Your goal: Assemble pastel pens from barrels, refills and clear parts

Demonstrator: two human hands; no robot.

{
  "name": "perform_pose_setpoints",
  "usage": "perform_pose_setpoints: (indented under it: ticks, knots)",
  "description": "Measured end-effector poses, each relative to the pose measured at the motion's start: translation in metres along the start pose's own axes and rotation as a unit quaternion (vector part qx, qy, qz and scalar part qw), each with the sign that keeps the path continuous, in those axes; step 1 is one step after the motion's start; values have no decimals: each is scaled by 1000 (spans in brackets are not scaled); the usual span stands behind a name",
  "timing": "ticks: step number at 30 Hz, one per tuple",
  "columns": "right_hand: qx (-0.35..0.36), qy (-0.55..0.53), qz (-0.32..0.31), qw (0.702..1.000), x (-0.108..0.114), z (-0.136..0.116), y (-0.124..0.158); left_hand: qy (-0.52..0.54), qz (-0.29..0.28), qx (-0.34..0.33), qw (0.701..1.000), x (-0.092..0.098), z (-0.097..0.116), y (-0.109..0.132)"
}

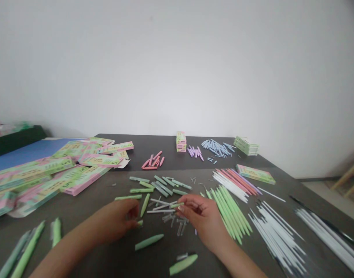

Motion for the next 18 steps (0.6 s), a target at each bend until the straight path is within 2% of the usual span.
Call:
perform_pose_setpoints:
  ticks: [3,8,10,18]
  knots:
    - [20,43,2,999,-1,-3,3,-16,-25,15,999,-4,-5,4]
    - [23,90,-3,996,-1,-7,7,-18,37,-17,999,-12,-4,2]
    - [23,104,2,994,0,-6,7,-4,45,-29,999,-15,-5,-1]
    - [26,159,9,987,2,-2,6,61,17,-19,998,-17,-13,-7]
Point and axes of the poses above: each hand's wrist, its own y-axis away from the middle knuckle, its own x-axis out of the back of the hand, z = x × y, the point moved 2 cm from there along -y, towards the middle knuckle, and after that the axes turned 5 degrees about -x, right-handed, at the moved point
